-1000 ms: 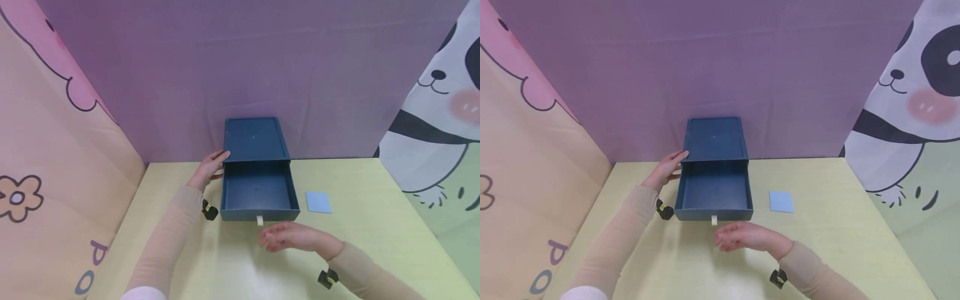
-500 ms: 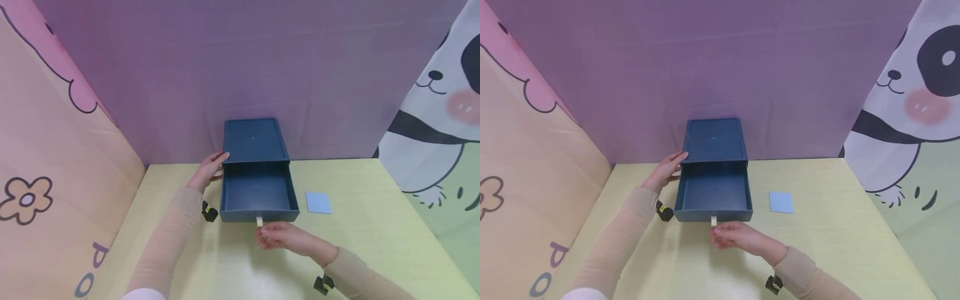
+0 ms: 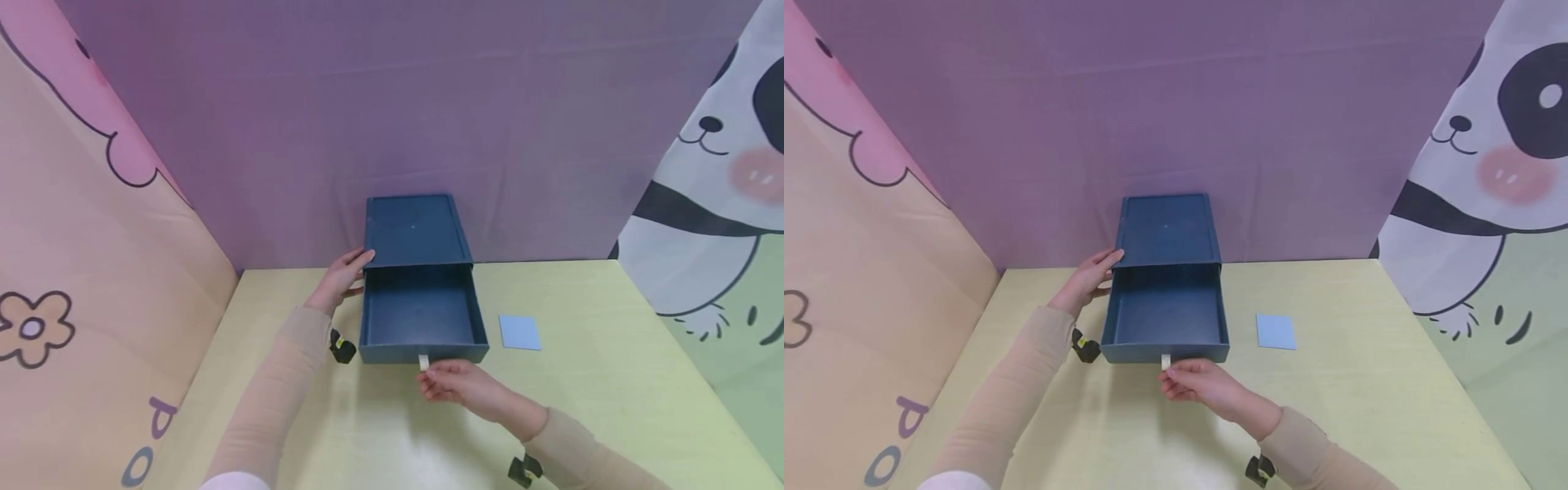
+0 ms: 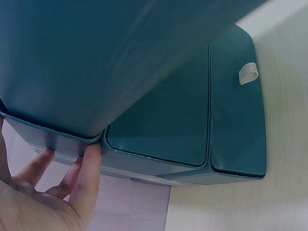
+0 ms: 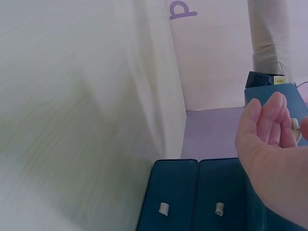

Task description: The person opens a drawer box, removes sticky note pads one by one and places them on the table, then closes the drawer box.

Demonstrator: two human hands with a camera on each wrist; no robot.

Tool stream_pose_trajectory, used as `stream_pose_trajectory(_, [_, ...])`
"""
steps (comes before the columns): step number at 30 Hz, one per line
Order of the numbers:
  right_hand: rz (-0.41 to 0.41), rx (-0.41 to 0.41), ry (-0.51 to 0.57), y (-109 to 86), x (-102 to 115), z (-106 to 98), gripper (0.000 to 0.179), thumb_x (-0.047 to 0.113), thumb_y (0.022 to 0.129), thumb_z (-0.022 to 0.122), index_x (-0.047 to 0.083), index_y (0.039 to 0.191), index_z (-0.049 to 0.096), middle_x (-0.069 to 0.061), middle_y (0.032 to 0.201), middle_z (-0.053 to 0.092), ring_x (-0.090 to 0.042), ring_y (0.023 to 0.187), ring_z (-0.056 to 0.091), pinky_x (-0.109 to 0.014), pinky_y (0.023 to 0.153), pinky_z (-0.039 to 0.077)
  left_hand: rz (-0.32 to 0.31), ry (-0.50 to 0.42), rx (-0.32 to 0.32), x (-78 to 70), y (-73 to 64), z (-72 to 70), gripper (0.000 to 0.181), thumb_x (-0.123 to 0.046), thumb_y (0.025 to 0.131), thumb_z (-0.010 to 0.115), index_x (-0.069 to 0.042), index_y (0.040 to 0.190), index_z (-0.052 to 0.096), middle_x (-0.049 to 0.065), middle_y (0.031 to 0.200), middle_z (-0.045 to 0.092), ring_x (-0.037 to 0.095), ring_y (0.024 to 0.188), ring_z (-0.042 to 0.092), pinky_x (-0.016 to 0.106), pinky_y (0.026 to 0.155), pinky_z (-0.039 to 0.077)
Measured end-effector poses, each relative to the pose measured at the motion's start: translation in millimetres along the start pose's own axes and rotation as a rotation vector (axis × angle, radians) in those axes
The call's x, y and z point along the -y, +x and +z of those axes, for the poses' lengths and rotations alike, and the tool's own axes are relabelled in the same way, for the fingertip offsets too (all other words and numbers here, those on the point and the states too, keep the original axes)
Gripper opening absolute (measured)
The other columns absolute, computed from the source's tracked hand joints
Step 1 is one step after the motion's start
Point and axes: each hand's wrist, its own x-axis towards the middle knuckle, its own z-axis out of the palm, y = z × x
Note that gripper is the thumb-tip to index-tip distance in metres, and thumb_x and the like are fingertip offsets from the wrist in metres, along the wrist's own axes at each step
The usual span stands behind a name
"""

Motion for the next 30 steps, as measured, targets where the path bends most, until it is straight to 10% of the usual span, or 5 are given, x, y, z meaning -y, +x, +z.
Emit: stream_pose_trajectory(30, [-0.023,-0.079,0.06,2.0,-6.0,3.1,0.039,0.014,0.097,0.049,-0.022,0.112,0.052,0.005,0.089,0.066,-0.006,0.084,0.062,-0.021,0.081,0.052,0.006,-0.004,-0.009,-0.8,-0.6,0.5,0.068,-0.048,0.092,0.057,-0.023,0.149,0.032,0.006,0.154,0.03,0.032,0.135,0.037,0.048,0.104,0.041])
